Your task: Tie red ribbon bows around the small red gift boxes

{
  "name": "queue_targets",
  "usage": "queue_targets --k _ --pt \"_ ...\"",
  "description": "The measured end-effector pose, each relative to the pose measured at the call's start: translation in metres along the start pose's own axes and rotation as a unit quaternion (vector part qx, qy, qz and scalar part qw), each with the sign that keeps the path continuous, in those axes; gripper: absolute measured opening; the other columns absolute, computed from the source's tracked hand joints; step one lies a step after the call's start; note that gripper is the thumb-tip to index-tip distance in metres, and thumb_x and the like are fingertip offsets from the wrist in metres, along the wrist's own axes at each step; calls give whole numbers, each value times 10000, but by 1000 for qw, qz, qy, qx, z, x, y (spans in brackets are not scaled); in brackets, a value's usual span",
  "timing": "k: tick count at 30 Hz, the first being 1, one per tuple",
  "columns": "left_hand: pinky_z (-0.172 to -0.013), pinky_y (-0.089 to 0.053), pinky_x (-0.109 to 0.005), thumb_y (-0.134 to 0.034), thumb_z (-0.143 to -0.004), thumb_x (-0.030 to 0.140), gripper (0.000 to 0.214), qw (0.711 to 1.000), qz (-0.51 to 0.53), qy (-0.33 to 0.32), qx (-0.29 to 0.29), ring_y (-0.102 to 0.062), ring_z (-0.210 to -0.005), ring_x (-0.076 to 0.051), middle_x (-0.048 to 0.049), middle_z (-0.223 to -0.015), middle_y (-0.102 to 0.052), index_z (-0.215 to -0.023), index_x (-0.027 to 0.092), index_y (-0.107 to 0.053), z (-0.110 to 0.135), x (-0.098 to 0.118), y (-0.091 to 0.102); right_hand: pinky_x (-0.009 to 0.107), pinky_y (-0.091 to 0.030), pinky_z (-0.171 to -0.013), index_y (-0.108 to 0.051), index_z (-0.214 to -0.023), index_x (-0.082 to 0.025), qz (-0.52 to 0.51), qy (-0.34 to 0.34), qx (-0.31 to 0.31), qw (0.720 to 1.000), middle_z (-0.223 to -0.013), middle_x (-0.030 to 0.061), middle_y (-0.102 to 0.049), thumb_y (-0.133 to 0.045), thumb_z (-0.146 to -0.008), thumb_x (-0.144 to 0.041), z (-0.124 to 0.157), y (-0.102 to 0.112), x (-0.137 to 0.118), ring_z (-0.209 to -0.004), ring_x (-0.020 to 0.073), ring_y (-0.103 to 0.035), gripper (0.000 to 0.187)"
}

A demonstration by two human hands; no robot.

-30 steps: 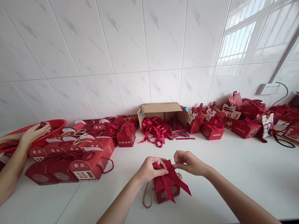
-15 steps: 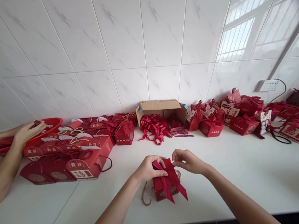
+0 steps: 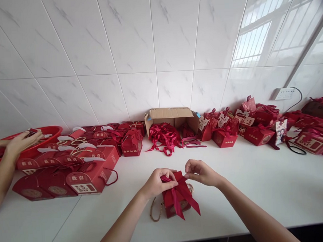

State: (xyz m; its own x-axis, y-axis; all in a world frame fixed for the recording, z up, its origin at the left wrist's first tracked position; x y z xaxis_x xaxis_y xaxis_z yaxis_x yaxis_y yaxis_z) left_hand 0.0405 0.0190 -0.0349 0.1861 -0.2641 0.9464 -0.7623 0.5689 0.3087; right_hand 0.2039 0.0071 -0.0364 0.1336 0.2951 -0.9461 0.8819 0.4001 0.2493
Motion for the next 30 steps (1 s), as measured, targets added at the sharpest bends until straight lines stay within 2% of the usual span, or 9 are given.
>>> queue_targets --k 9,18,22,24,26,30 --pt "-936 -422 -356 -731 -673 256 307 1000 -11 -1 -6 -569 -1135 -270 -50 -754 -702 -531 198 -466 -3 -4 -1 238 -342 -534 -452 -718 -191 -48 -5 0 999 -637 -43 -474 -667 -771 -471 -2 -1 20 -562 89 -415 357" --pt "-934 -415 -360 -730 -667 245 199 1000 -18 18 1 -546 -1164 -283 -63 -772 -702 -583 193 -557 -1 -3 -5 249 -359 -554 -448 -751 -207 -9 -1 17 1000 -650 -46 -464 -645 -798 -444 5 1 26 -581 103 -424 311" --pt "-889 -437 -344 -736 -666 243 166 1000 -15 20 12 -563 -1120 -271 -70 -852 -705 -661 181 -582 -2 -3 -5 279 -408 -627 -527 -829 -208 64 18 27 997 -718 -14 -535 -617 -832 -398 7 6 9 -646 128 -478 210" --pt "-819 -465 -320 -740 -668 266 194 1000 2 21 21 -601 -1024 -244 -77 -987 -688 -706 174 -573 -1 -4 -4 327 -443 -754 -588 -937 -220 149 51 39 987 -905 43 -577 -578 -863 -375 8 8 -10 -829 170 -532 172" --pt "-749 -477 -296 -723 -695 318 230 999 19 19 23 -619 -922 -207 -79 -1113 -648 -682 167 -551 -1 -5 -4 384 -421 -897 -634 -977 -238 225 83 56 969 -1114 82 -539 -550 -882 -365 8 7 -29 -1052 214 -497 179" --pt "-797 -463 -306 -581 -815 441 355 1000 28 10 9 -593 -979 -218 -85 -1182 -613 -604 155 -574 1 -5 -3 433 -368 -989 -704 -802 -242 316 100 49 942 -1264 68 -490 -625 -834 -357 4 -9 -50 -1220 263 -387 143"
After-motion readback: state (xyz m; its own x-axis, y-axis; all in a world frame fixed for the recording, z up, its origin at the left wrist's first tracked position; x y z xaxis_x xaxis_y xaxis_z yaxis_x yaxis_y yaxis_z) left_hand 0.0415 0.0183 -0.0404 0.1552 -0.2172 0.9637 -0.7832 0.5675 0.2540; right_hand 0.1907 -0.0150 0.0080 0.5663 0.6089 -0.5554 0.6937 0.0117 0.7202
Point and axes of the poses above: each hand's wrist, its own z-axis away from the middle knuckle, its own y-axis out of the back of the hand, x = y × z, the point moved 6 cm from there along -z, towards the middle knuckle
